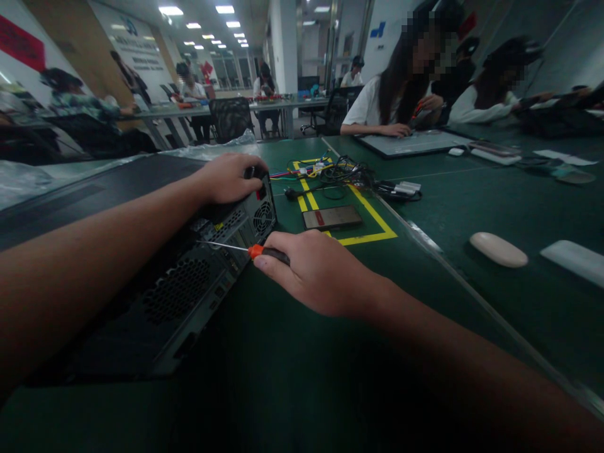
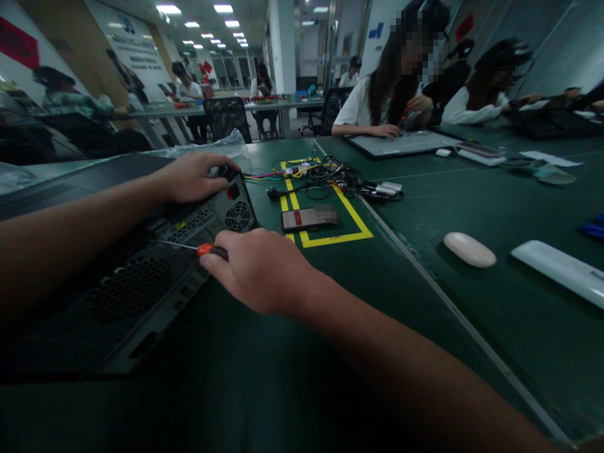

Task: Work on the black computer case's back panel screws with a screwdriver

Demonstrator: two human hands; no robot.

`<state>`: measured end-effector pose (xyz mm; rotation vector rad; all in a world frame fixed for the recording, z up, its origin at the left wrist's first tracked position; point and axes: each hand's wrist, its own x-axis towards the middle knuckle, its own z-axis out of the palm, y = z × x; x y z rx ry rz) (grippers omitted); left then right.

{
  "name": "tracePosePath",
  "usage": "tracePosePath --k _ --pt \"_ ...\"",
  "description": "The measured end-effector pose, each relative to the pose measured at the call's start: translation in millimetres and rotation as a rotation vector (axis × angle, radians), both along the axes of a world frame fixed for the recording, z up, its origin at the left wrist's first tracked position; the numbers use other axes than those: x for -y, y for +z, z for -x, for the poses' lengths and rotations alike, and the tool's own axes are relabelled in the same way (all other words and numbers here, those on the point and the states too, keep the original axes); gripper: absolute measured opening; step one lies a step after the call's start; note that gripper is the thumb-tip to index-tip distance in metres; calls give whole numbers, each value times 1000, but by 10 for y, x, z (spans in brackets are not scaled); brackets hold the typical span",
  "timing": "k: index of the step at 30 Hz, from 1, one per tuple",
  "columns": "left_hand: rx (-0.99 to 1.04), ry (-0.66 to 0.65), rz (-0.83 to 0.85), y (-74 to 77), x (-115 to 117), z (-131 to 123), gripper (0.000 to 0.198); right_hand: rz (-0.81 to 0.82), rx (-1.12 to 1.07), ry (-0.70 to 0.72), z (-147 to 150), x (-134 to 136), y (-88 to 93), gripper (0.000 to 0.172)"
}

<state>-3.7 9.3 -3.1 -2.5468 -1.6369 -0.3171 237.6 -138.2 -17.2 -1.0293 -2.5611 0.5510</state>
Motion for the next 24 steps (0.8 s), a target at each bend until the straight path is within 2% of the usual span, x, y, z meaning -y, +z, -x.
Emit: tracePosePath --k 4,9,20,24 --pt "-2 7 -3 10 21 -17 58 -204 106 -38 25 145 84 28" --pt "-17 20 9 28 41 -29 60 -325 160 -32 35 261 91 24" --pt "-28 8 8 45 38 -35 59 -357 119 -22 8 362 100 23" --pt "-15 16 7 35 34 -31 60 -301 90 -40 5 385 101 21"
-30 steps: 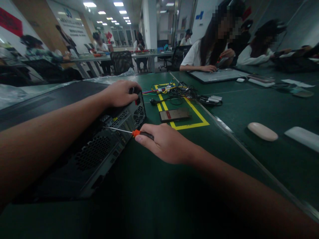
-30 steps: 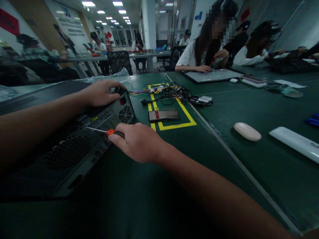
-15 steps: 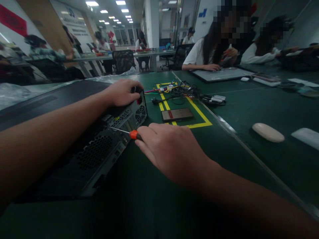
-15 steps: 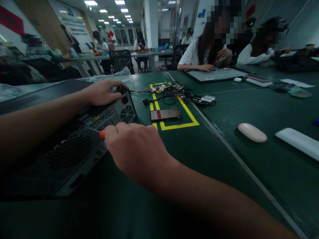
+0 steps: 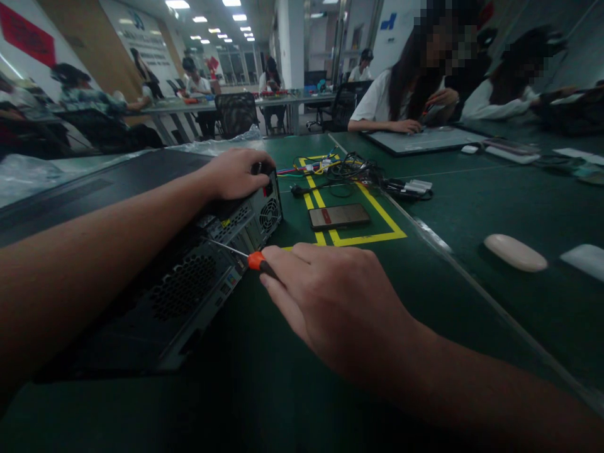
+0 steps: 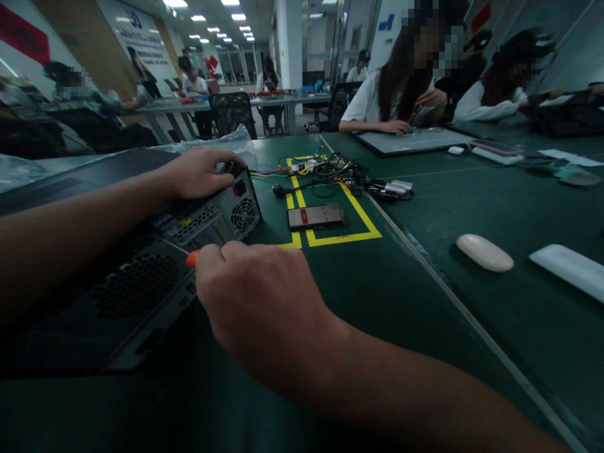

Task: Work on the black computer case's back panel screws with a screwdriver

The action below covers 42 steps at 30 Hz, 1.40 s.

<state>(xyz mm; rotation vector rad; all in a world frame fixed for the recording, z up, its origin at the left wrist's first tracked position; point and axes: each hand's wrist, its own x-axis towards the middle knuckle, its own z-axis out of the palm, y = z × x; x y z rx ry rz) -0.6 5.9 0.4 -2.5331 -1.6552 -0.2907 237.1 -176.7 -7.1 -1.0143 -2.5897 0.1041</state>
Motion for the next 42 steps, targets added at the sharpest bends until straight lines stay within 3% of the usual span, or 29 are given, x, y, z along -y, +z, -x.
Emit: tracePosePath --k 10,15,20,26,30,37,42 --pt "5 -9 -2 -4 -7 -2 59 94 -31 -11 -87 -113 93 15" --pt "-4 0 8 2 -7 4 60 126 82 -35 -36 -121 40 11" --pt "-2 -10 17 11 -12 9 60 168 190 -46 24 -183 -58 19" --pt "16 -13 23 18 -12 0 59 157 172 -40 55 -265 -153 19" --pt "13 2 23 17 -4 -7 60 206 92 -47 -3 -440 -240 18" --pt "13 -15 2 2 -15 8 61 461 -256 181 -87 -796 -455 17" --pt "11 -31 -6 -13 -36 19 61 389 -444 215 -29 -859 -676 20"
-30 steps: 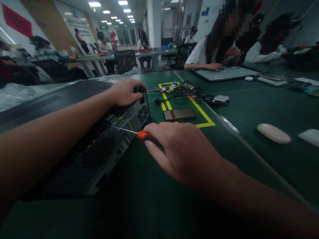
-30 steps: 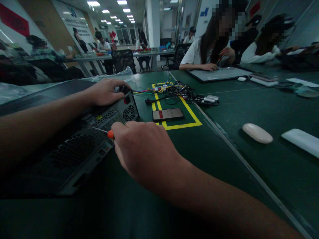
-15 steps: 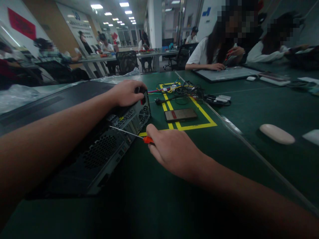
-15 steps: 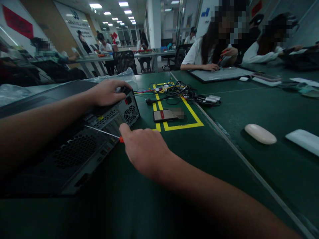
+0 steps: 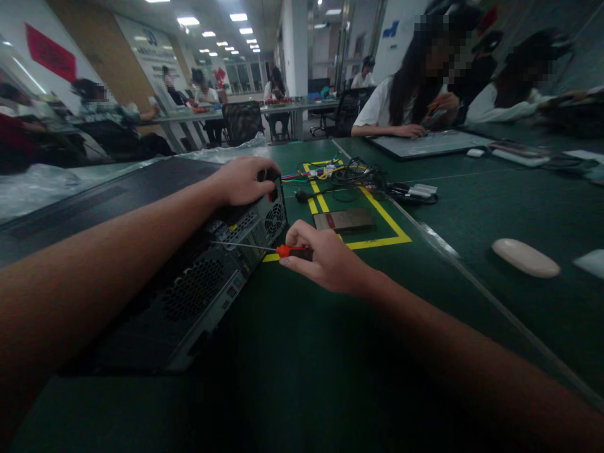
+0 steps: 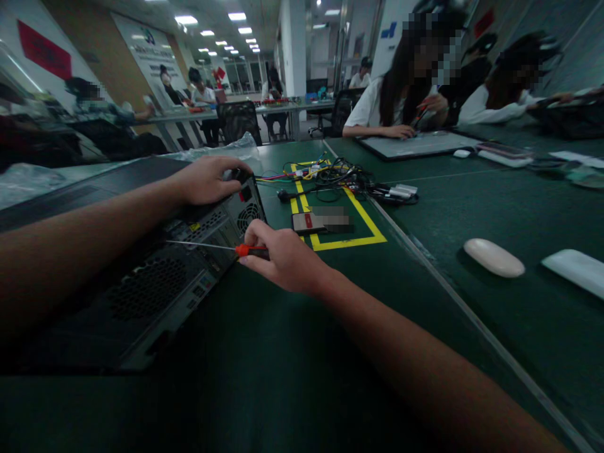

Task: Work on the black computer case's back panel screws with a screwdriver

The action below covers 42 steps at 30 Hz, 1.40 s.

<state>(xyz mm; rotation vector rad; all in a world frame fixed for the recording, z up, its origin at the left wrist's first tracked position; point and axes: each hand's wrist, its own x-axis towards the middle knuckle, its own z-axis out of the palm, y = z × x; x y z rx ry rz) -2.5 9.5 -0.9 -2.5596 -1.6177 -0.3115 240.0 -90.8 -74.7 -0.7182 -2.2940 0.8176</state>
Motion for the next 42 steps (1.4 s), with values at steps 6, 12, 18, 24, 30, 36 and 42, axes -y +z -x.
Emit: tracePosePath --k 6,12,18,24,30,36,42 --pt "13 -12 2 -11 -22 16 59 34 -152 -100 213 193 -512 18" --pt "2 -7 -6 -8 -18 11 60 86 -329 -172 331 417 -663 19" --pt "-22 33 20 16 43 -40 59 20 -418 -241 353 406 -712 16" --pt "-21 18 -8 8 73 -43 58 -80 -402 -241 326 385 -721 16" --pt "-27 14 -18 -6 56 -33 59 -189 -375 -253 293 370 -706 23" --pt "-17 40 1 12 104 -62 58 -223 -356 -227 296 359 -719 28" --pt "-23 42 -5 28 124 -83 60 -223 -322 -223 294 364 -745 30"
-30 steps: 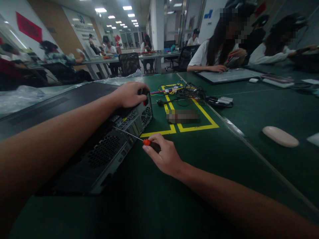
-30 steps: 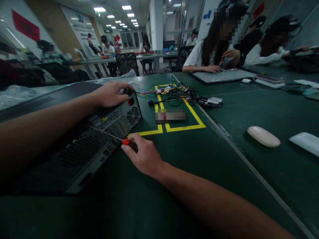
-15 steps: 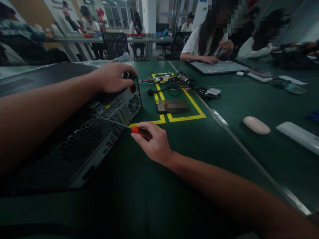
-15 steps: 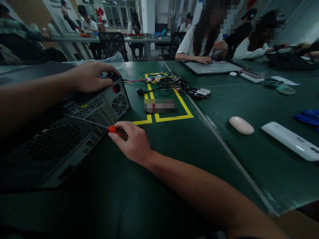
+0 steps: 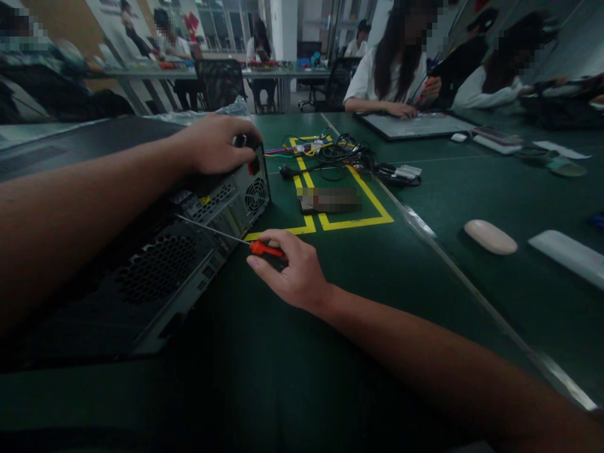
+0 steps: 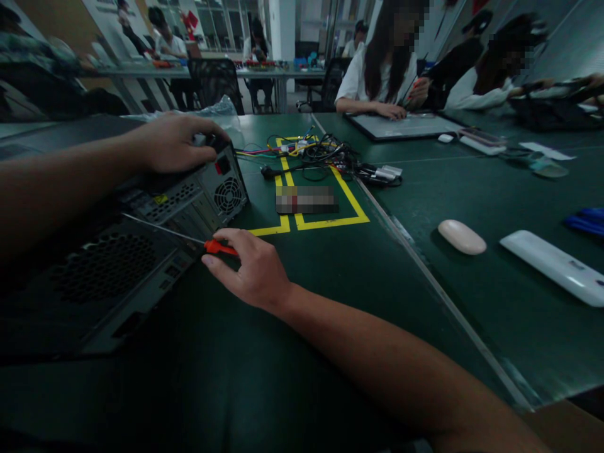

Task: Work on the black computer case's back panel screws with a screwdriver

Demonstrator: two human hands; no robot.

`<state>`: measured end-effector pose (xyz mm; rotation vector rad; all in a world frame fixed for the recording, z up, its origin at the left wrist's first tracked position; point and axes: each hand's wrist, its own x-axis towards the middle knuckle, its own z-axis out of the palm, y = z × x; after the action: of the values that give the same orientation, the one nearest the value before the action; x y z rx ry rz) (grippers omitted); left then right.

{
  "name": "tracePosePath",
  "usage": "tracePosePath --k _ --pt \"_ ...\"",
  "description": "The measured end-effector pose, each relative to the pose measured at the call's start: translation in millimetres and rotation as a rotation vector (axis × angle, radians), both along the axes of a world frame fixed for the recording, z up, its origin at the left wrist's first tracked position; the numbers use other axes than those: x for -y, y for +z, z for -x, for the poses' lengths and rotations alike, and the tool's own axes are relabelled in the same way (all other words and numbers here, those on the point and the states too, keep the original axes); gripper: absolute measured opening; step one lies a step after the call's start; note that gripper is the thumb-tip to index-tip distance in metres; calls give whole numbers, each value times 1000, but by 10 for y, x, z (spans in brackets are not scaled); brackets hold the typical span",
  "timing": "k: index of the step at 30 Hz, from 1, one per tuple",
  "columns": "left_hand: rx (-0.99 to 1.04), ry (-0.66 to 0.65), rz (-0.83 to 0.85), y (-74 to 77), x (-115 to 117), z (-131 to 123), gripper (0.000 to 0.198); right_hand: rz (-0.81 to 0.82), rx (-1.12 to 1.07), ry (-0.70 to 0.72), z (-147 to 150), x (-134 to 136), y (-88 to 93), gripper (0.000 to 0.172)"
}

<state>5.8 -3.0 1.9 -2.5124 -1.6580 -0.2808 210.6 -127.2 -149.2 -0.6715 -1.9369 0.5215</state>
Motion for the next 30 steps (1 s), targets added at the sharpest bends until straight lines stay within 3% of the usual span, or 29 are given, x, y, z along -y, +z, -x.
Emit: tracePosePath --k 8,30 --pt "14 -3 10 -14 -46 34 58 -25 21 22 -12 -20 -15 20" --pt "30 -22 15 -28 -104 64 61 -54 -8 14 -38 -26 32 19"
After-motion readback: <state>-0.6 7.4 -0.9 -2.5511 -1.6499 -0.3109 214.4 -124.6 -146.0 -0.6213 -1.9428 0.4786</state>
